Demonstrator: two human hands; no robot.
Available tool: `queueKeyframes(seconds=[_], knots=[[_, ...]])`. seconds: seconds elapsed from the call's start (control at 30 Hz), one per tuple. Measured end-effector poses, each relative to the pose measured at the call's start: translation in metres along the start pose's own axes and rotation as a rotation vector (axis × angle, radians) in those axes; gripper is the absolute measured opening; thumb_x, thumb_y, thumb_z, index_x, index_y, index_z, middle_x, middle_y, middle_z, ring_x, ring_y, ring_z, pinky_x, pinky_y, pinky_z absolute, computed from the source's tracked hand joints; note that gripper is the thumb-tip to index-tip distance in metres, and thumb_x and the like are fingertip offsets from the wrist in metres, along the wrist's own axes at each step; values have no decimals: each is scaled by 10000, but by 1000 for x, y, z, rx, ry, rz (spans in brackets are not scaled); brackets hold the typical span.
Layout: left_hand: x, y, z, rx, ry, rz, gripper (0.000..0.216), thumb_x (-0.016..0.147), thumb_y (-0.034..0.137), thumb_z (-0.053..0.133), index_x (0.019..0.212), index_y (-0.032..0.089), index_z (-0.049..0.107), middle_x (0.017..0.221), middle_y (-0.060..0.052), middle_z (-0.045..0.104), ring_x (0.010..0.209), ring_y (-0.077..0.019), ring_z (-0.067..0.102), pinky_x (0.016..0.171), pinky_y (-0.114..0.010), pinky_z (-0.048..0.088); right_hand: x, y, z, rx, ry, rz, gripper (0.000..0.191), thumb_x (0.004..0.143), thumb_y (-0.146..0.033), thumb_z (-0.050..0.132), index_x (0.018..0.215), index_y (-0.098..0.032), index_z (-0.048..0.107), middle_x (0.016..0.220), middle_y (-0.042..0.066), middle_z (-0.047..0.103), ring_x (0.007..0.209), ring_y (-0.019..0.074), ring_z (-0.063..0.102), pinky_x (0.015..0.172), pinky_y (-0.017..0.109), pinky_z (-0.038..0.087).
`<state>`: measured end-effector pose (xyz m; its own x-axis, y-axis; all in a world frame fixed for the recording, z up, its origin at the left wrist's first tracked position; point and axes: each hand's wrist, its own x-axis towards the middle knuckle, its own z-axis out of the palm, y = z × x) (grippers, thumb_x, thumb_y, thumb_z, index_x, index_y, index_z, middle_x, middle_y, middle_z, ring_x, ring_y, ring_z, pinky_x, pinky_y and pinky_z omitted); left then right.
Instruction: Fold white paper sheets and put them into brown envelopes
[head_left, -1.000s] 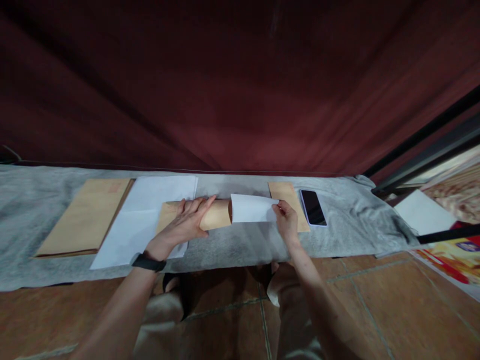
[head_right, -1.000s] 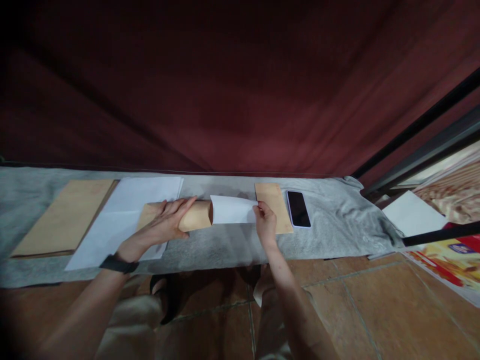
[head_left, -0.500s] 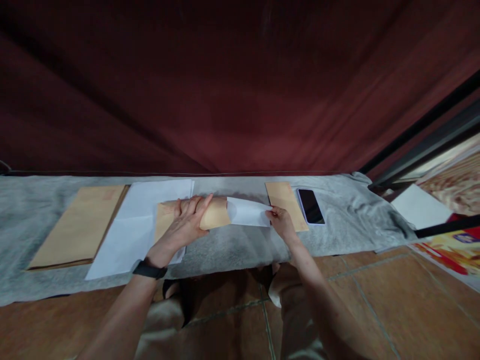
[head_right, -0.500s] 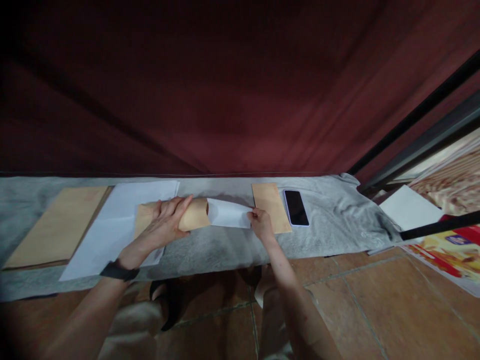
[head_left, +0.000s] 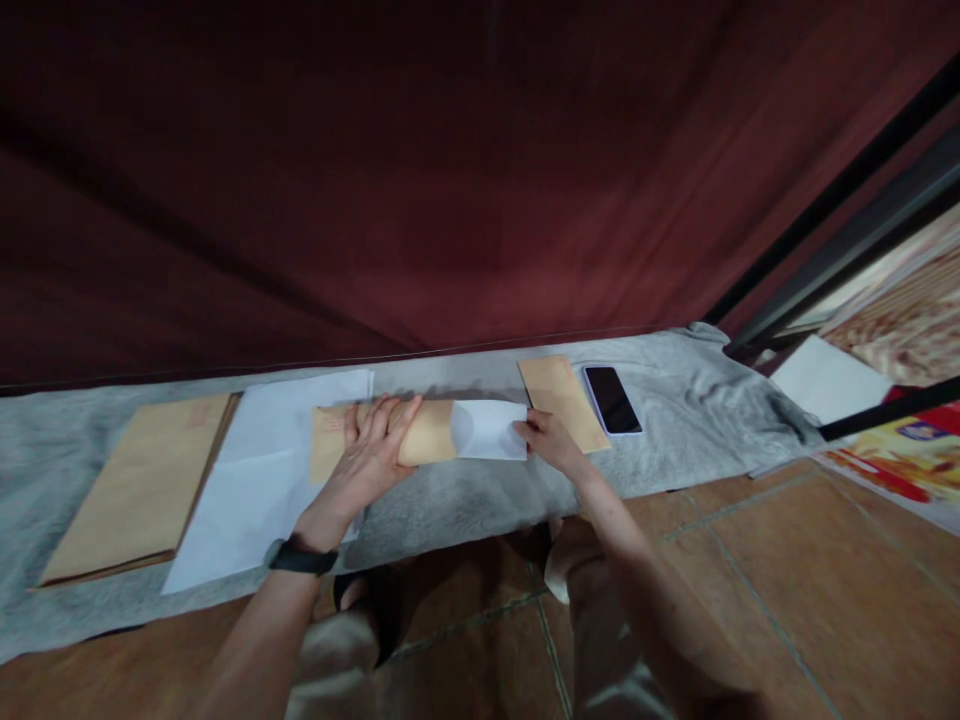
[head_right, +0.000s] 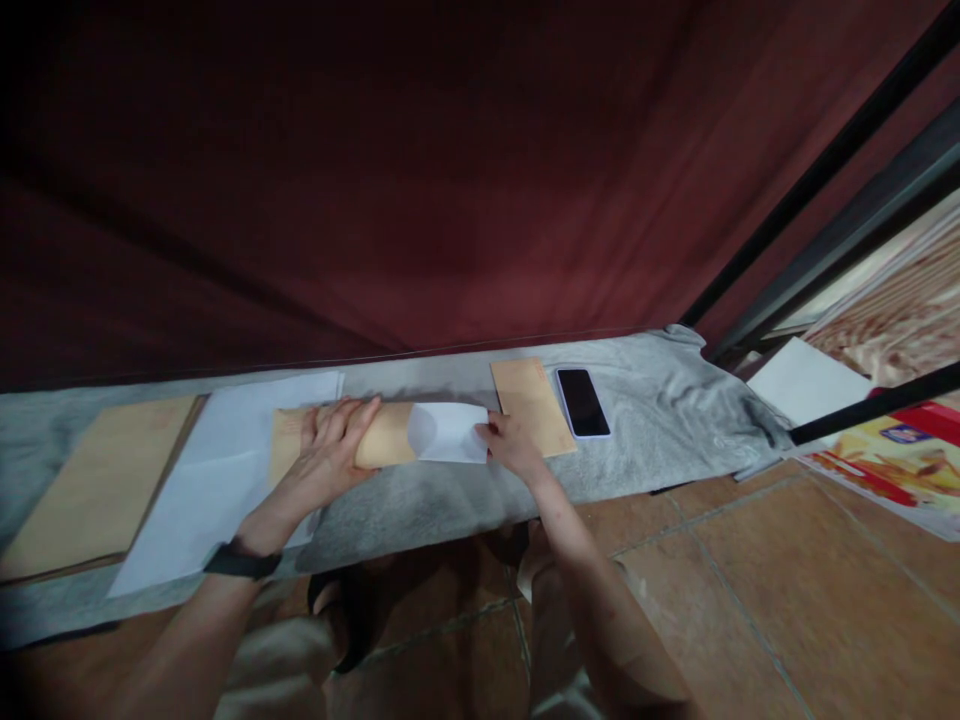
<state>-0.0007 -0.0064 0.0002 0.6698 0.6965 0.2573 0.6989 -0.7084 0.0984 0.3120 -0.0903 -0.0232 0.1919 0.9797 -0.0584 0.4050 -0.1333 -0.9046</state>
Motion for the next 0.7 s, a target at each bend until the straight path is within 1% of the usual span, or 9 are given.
queueKeyframes(seconds=[0.1, 0.2, 0.3, 0.37, 0.5, 0.53, 0.6, 0.67, 0.7], knots=[[2, 3, 0, -14, -18, 6, 1073, 750, 313, 768, 1620, 244, 142, 1550, -211, 382, 1485, -409, 292, 1199, -675, 101, 0, -3, 2, -19, 116, -69, 220, 870, -312, 550, 671, -226, 509, 608, -46, 545, 589, 125, 508, 566, 236, 355], [3, 8, -1, -4, -38, 18, 1079, 748, 293, 766, 1619, 234, 133, 1553, -222, 375, 1490, -408, 287, 1201, -672, 95, -2, -6, 9, -38, 182, -73, 228, 882, -323, 552, 677, -233, 509, 621, -42, 539, 623, 139, 506, 602, 251, 364], [5, 12, -1, -3, -50, 28, 1099, 738, 297, 774, 1618, 233, 118, 1555, -236, 366, 1491, -411, 286, 1196, -672, 97, -5, -8, 21, -27, 206, -61, 183, 882, -312, 581, 720, -229, 592, 638, -29, 577, 651, 154, 532, 618, 255, 383], [6, 15, 1, -17, -51, 36, 1113, 731, 310, 780, 1617, 236, 111, 1561, -237, 359, 1488, -416, 290, 1194, -672, 94, -6, -11, 32, 3, 193, -56, 172, 891, -301, 581, 757, -221, 654, 649, -22, 601, 650, 157, 550, 618, 256, 391], [8, 21, 3, -46, -46, 65, 1095, 743, 327, 763, 1616, 239, 108, 1560, -221, 370, 1491, -405, 290, 1202, -661, 77, -7, -15, 53, 36, 142, -85, 260, 886, -289, 593, 654, -209, 680, 704, -3, 610, 655, 153, 570, 660, 267, 432], [9, 23, 4, -47, -45, 71, 1085, 749, 326, 757, 1616, 238, 110, 1556, -217, 374, 1493, -401, 287, 1204, -659, 75, -8, -16, 57, 36, 149, -109, 263, 875, -280, 610, 632, -209, 680, 754, 10, 621, 698, 157, 586, 696, 273, 451], [9, 24, 5, -48, -42, 75, 1068, 758, 330, 747, 1617, 235, 118, 1548, -212, 383, 1492, -398, 288, 1204, -659, 78, -9, -18, 65, 48, 186, -171, 228, 861, -265, 639, 650, -215, 708, 912, 48, 650, 864, 183, 623, 820, 297, 482], [10, 26, 6, -50, -35, 76, 1056, 764, 348, 743, 1616, 233, 130, 1541, -211, 392, 1487, -402, 295, 1203, -664, 80, -9, -19, 70, 73, 221, -215, 185, 862, -264, 649, 706, -224, 739, 1065, 74, 655, 1050, 211, 612, 953, 331, 471], [11, 26, 6, -54, -31, 81, 1055, 765, 357, 744, 1616, 231, 134, 1537, -211, 398, 1484, -403, 299, 1203, -665, 78, -8, -20, 71, 84, 225, -218, 184, 866, -265, 646, 714, -226, 741, 1090, 77, 655, 1094, 217, 602, 985, 341, 461]])
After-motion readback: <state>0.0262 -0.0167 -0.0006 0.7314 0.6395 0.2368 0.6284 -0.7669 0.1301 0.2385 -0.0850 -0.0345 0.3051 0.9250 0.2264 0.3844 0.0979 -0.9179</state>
